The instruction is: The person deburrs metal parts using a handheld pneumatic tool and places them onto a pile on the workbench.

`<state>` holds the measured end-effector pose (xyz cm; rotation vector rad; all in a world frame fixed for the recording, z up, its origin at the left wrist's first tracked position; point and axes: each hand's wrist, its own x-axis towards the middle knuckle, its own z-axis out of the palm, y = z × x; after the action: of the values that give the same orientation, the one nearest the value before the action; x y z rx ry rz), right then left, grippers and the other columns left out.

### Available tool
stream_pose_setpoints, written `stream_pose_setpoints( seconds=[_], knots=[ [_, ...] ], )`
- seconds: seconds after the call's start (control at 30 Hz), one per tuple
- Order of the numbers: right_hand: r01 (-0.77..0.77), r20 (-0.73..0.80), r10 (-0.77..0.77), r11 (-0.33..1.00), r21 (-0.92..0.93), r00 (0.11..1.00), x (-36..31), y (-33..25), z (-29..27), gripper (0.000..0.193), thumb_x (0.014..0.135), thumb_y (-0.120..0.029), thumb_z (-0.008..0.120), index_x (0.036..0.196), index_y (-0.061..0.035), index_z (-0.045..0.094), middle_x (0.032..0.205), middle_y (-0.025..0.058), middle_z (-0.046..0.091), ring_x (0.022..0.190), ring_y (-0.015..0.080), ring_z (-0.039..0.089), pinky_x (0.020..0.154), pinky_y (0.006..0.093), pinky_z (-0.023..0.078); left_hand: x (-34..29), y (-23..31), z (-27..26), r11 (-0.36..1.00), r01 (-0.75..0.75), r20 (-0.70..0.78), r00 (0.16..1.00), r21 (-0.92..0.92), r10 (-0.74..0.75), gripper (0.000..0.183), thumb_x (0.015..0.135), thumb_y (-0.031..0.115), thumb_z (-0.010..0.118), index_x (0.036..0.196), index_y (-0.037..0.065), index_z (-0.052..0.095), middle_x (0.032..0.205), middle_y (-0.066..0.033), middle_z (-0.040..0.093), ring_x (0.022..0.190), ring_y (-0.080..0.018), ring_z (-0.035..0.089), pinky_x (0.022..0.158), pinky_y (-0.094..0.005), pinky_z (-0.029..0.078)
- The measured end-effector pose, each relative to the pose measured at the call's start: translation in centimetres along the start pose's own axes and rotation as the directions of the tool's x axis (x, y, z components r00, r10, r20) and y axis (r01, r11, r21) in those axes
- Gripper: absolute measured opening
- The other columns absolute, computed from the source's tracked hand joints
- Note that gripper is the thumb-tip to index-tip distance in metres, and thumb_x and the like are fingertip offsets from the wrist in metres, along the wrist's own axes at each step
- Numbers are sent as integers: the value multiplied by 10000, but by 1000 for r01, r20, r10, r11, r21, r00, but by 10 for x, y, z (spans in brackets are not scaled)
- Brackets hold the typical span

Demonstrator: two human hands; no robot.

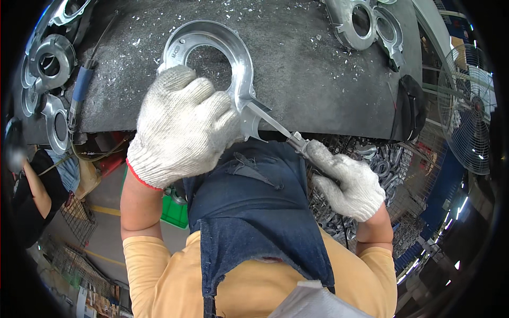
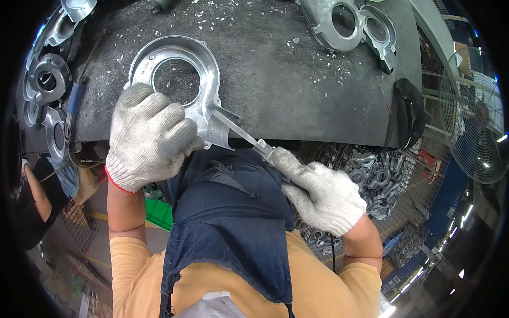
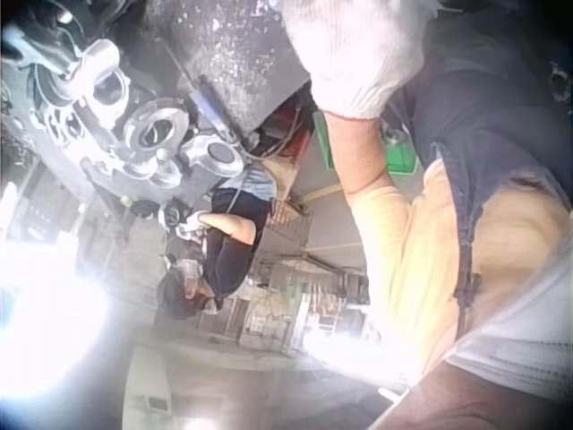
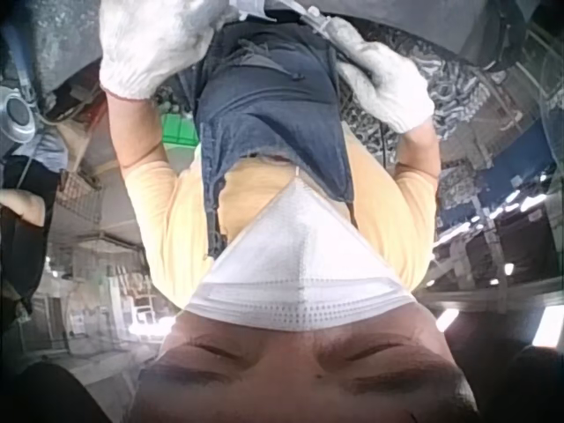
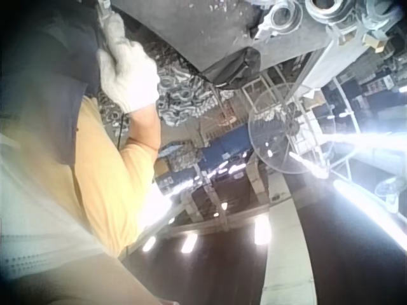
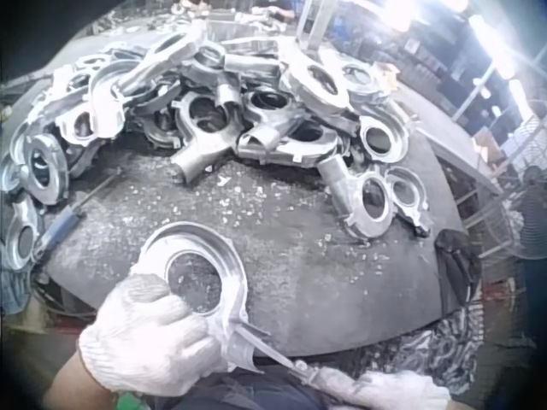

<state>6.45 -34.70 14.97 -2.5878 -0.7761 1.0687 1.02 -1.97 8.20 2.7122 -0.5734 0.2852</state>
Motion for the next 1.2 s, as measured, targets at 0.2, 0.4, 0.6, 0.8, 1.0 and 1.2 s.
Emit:
stream_pose_setpoints(
  seconds=[0.2, 0.4, 0.6, 0.8, 1.0, 1.2],
  knots=[
    [77, -83, -77, 997, 5, 994, -2, 5, 4, 562, 936, -256, 823, 1485, -224, 710, 927, 151, 746, 814, 389, 766, 729, 479, 631, -1, -1, -2, 1000, -14, 10, 1000, -19, 14, 257, 671, 296, 876, 843, 132, 780, 865, 5, 679, 877, -227, 660, 900, -449, 548],
    [-14, -25, 15, 998, 67, 1000, -1, 4, 2, 595, 872, -144, 837, 1457, -120, 732, 1031, 196, 781, 938, 405, 781, 827, 457, 623, 0, -2, -2, 1000, -18, 19, 1000, -10, 18, 270, 636, 291, 861, 845, 141, 781, 865, 8, 677, 877, -223, 659, 877, -452, 550],
    [36, -30, -35, 999, 17, 999, 6, 1, 4, 615, 874, -126, 834, 1479, -143, 722, 948, 175, 755, 871, 391, 779, 776, 445, 628, -2, -6, -2, 1000, -20, 20, 1000, -17, 20, 264, 647, 281, 853, 853, 136, 775, 864, 11, 676, 877, -213, 662, 869, -445, 547],
    [41, 36, -41, 999, 2, 999, 8, 0, 7, 603, 967, -280, 783, 1555, -288, 650, 930, 150, 710, 778, 398, 754, 713, 500, 635, -4, -3, -1, 1000, -14, 27, 1000, -14, 14, 285, 642, 275, 845, 874, 127, 769, 859, 8, 668, 863, -219, 657, 850, -440, 543],
    [61, 128, -67, 997, 53, 989, 24, 4, 14, 662, 1025, -279, 717, 1657, -243, 522, 1017, 223, 746, 859, 445, 770, 782, 517, 646, -12, -1, 8, 999, -15, 4, 1000, 36, 15, 255, 657, 286, 841, 868, 161, 770, 829, 21, 632, 832, -201, 644, 790, -422, 531],
    [70, 110, -92, 980, 187, 990, 20, -10, 31, 700, 1038, -260, 707, 1689, -178, 465, 1001, 254, 747, 831, 461, 761, 768, 525, 649, -46, 3, 40, 993, 106, -51, 993, 44, -103, 299, 593, 322, 863, 833, 192, 742, 846, 33, 651, 800, -221, 645, 809, -439, 527]
  ],
)
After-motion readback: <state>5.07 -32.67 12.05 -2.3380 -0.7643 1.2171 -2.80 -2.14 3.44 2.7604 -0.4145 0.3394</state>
